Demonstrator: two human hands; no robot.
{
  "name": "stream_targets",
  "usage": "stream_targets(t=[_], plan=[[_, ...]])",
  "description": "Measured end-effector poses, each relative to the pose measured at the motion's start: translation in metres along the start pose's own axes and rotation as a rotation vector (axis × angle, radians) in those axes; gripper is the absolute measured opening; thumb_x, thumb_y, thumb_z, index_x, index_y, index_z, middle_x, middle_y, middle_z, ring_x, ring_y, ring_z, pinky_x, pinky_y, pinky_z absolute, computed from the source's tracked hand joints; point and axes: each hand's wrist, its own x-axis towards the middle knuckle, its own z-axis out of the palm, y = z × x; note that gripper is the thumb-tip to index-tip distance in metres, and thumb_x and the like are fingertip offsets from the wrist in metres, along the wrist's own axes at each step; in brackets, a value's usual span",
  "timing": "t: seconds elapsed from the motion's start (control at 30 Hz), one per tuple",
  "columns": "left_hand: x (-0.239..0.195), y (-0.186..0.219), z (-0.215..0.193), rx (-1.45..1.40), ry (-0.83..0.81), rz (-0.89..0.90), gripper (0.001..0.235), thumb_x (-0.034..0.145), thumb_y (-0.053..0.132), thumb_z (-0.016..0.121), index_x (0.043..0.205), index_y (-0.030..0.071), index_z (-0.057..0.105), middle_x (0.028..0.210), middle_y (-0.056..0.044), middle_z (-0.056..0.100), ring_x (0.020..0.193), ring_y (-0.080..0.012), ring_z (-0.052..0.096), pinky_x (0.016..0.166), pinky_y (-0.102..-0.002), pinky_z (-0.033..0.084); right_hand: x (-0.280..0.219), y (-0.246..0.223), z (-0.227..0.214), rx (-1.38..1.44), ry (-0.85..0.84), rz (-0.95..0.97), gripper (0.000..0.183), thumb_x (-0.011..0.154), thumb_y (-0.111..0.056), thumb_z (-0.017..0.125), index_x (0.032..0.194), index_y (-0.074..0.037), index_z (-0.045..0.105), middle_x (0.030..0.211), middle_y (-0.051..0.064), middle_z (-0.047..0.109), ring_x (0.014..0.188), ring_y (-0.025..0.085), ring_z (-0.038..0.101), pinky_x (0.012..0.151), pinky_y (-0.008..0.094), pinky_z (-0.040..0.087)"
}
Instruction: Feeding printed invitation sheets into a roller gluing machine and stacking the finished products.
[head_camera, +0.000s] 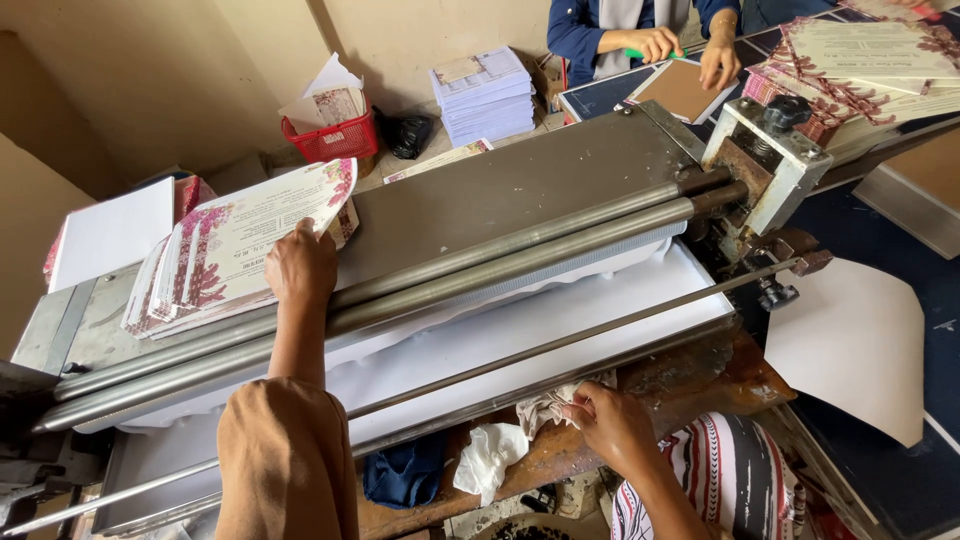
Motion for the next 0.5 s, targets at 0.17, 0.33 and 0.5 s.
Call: stream_targets(t=[0.17,0.33,0.5], plan=[[-0.007,0.002,0.002,-0.045,0.425,0.176,0.028,0.095,0.033,0.043,0.111,0.020,0.061,0.105,-0.004,0.067,0.089,-0.0374,0.054,0.066,-0.048,0.041,0.001,-0.008,0.004,0.058,-0.011,-0.047,0.023,0.084,-0.040,0.060,0.085,-0.018,0.059,0.075,-0.005,0.072,0.053,0.007,0.063,0.043,0.022,0.046],[-0.029,0.040,-0.002,-0.127,0.204,0.450,0.055,0.077,0.046,0.045,0.125,0.021,0.057,0.120,-0.006,0.058,0.101,-0.0342,0.050,0.081,-0.047,0.041,0.004,-0.017,0.022,0.011,-0.068,-0.064,0.022,0.086,-0.042,0.057,0.088,-0.020,0.059,0.075,-0.005,0.066,0.059,0.007,0.062,0.049,0.022,0.049],[-0.040,0.065,-0.002,-0.152,-0.107,0.466,0.084,0.073,0.077,0.021,0.130,0.024,0.052,0.136,-0.008,0.048,0.125,-0.0337,0.041,0.098,-0.053,0.031,-0.001,-0.025,0.011,-0.014,-0.141,-0.004,0.026,0.087,-0.046,0.054,0.093,-0.021,0.058,0.078,-0.004,0.065,0.068,0.011,0.062,0.057,0.026,0.046]])
